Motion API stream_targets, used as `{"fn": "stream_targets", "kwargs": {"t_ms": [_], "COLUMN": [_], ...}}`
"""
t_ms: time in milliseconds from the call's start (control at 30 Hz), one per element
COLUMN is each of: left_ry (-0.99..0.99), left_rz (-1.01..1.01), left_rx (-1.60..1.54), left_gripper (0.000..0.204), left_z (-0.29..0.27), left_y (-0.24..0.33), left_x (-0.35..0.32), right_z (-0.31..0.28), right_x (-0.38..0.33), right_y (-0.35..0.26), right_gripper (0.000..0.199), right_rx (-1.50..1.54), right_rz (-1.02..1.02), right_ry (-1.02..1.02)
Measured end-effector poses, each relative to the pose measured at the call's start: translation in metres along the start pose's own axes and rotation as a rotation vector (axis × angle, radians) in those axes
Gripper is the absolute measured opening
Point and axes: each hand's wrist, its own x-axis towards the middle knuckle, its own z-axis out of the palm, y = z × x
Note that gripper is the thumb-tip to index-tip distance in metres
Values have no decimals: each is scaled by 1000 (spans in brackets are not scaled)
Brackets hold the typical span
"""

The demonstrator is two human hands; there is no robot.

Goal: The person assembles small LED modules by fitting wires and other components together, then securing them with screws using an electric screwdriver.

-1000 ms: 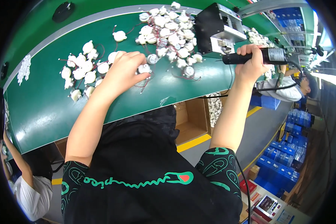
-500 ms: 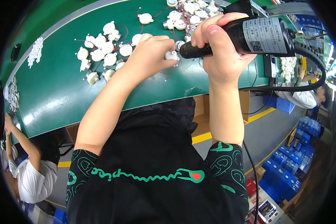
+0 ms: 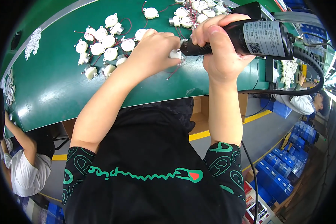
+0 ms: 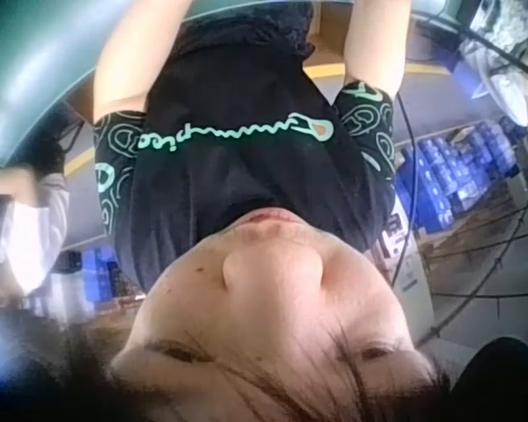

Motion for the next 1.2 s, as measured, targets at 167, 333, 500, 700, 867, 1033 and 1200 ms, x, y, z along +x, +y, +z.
{"fn": "stream_targets", "kwargs": {"t_ms": [167,333,500,700,867,1033,1200], "left_ry": [-17,2,-12,35,19,30,-15], "left_rz": [-15,2,-24,7,-24,-49,-85], "left_rx": [3,-3,-28,-47,-58,-59,-102], "left_gripper": [28,29,30,37,43,52,57], "left_z": [0,1,1,4,3,2,-2], "left_y": [1,1,-1,-2,-3,0,3], "left_x": [-2,-2,-2,-1,-2,-3,-4], "right_z": [0,-3,-1,-18,-3,7,7], "right_x": [1,-3,-2,0,1,4,3], "right_y": [4,3,2,-11,-5,4,10], "right_gripper": [20,18,24,29,29,27,25], "right_rx": [-25,-45,-76,131,114,58,25], "right_rz": [6,27,20,-20,-15,19,77], "right_ry": [-33,-108,-13,75,24,52,91]}}
